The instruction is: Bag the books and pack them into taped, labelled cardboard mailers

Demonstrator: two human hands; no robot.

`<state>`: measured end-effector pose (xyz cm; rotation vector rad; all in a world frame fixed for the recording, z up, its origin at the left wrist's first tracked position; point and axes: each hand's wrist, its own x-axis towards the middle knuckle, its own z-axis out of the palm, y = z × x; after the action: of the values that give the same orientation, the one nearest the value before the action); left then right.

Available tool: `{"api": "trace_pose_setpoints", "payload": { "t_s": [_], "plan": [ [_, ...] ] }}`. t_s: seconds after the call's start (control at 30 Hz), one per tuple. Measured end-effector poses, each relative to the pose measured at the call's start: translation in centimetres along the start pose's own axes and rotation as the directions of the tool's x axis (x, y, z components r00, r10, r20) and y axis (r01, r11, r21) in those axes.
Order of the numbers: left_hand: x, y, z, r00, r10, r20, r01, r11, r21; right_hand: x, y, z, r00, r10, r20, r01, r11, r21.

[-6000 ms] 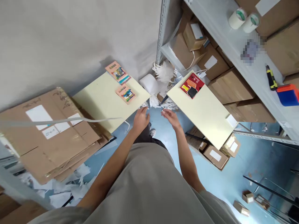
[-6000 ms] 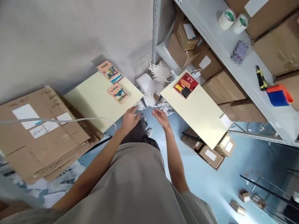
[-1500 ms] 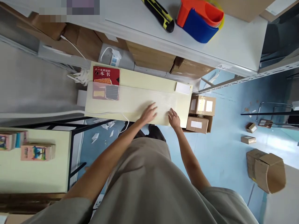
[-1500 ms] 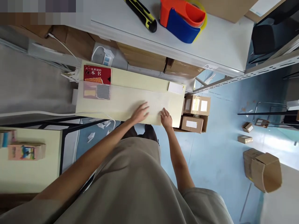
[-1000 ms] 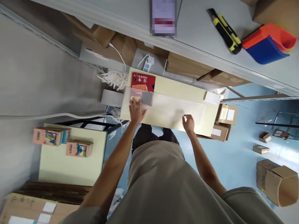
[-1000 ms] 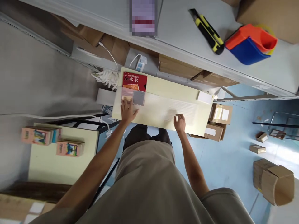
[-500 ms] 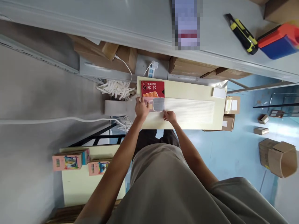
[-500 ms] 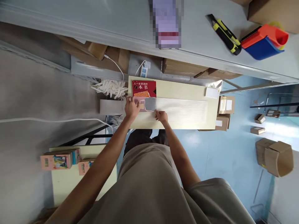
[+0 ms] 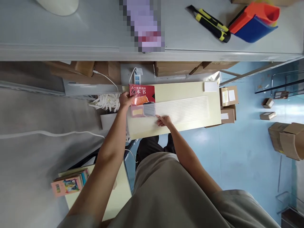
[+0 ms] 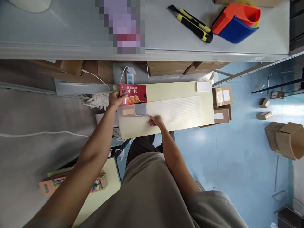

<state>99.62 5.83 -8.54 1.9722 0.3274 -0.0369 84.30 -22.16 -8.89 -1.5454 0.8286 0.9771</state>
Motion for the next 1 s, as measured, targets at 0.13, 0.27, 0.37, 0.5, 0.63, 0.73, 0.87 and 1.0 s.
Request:
{"api": "trace_pose_setpoints", "payload": {
  "t_s": [0.13,0.27,0.37,0.5,0.63,0.73,0.87,1.0],
  "plan": [
    [-0.5,5.8,1.7,0.994,-0.01,-0.107,0.024,0.991,0.132,0.3,-0.1,0.3,0.999,0.028,0.042,-0.029,0.999,0.024],
    [-3.6,13.2,4.3,0.957,0.292,-0.005,-0.284,0.936,0.207,0.5,-1.2,-0.3,0.988,0.059,0.143,-0.067,0.996,0.055],
    [-6.9,17.8,6.4,0.903,0.428,0.043,-0.428,0.883,0.193,0.5,-1.8,-3.0,0.914,0.051,0.402,-0.11,0.986,0.125],
    [-10.9,20.0,10.3,0.956,0.285,-0.067,-0.286,0.958,-0.02,-0.7,-0.8,-11.3,0.89,-0.155,0.428,-0.015,0.93,0.368],
    [-15.5,17.8,17.7,0.992,-0.107,0.061,0.122,0.916,-0.382,-3.6,3.0,-22.5,0.915,-0.328,0.234,0.223,0.896,0.383],
    [-19.6,15.5,24.7,0.887,-0.406,0.218,0.46,0.743,-0.486,-5.5,6.4,-29.0,0.927,-0.347,0.144,0.319,0.93,0.185],
    [-23.1,13.8,30.8,0.805,-0.571,0.16,0.573,0.682,-0.455,-6.0,9.2,-32.9,0.914,-0.404,0.042,0.392,0.905,0.165],
    [-22.7,13.1,31.5,0.847,-0.515,0.133,0.511,0.716,-0.476,-4.7,9.1,-33.2,0.878,-0.477,0.03,0.466,0.868,0.171]
  ]
}}
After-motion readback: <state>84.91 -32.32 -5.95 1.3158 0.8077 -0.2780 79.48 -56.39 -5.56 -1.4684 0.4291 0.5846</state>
